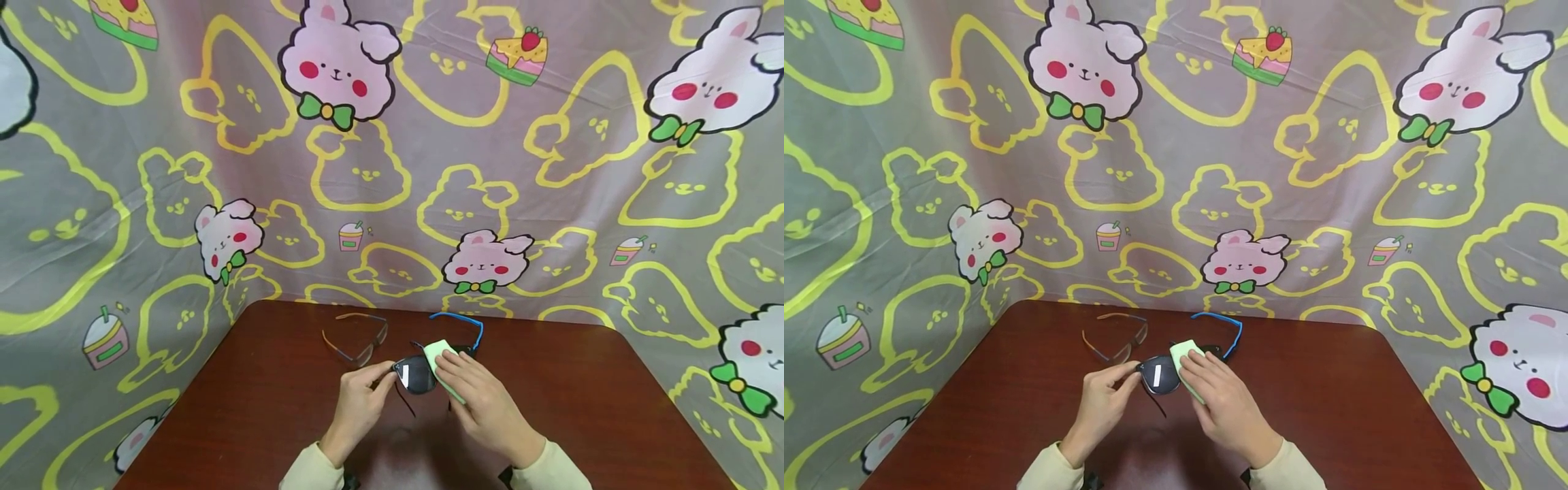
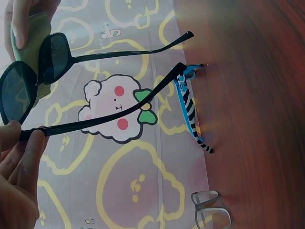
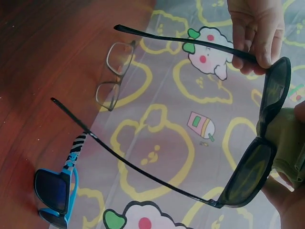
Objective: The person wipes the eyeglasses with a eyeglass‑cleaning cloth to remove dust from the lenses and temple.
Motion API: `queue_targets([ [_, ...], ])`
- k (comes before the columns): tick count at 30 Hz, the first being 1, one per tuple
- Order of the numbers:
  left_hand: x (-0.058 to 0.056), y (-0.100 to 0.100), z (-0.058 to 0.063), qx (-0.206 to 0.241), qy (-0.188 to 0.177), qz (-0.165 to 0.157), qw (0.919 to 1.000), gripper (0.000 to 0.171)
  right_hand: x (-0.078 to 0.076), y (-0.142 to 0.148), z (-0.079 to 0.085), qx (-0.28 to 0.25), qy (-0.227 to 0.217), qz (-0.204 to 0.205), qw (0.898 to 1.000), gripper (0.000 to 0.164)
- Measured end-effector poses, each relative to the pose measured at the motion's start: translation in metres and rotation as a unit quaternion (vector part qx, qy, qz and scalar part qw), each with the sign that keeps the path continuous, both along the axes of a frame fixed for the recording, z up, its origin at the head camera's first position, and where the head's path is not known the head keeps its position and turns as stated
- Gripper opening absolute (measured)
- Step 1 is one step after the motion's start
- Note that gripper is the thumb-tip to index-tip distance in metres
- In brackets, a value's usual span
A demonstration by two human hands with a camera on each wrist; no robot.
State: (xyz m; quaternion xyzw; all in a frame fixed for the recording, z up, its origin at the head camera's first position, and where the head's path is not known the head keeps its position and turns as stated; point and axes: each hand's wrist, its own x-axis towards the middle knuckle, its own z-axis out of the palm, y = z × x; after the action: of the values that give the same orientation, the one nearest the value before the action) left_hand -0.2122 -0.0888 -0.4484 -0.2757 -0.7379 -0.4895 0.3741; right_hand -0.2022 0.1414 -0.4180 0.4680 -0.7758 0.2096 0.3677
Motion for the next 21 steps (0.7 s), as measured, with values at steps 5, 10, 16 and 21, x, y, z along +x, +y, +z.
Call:
queue_targets([
  [5,-0.0003,0.0029,-0.0027,0.003,0.004,-0.001,1.0,0.023,0.0013,0.0004,-0.0009,0.011,-0.006,-0.006,1.0,0.038],
  [10,-0.0012,0.0034,-0.0046,0.003,0.011,-0.002,0.9999,0.021,0.0019,0.0001,-0.0012,0.01,-0.005,-0.006,1.0,0.041],
  [16,-0.003,0.0042,-0.0029,-0.004,0.018,-0.011,0.9998,0.02,0.0002,0.0009,-0.0011,0.011,-0.016,-0.007,1.0,0.042],
  [21,-0.0026,0.0053,-0.0009,-0.012,0.016,-0.016,0.9997,0.02,-0.0006,0.0012,-0.0009,0.01,-0.014,-0.001,1.0,0.041],
])
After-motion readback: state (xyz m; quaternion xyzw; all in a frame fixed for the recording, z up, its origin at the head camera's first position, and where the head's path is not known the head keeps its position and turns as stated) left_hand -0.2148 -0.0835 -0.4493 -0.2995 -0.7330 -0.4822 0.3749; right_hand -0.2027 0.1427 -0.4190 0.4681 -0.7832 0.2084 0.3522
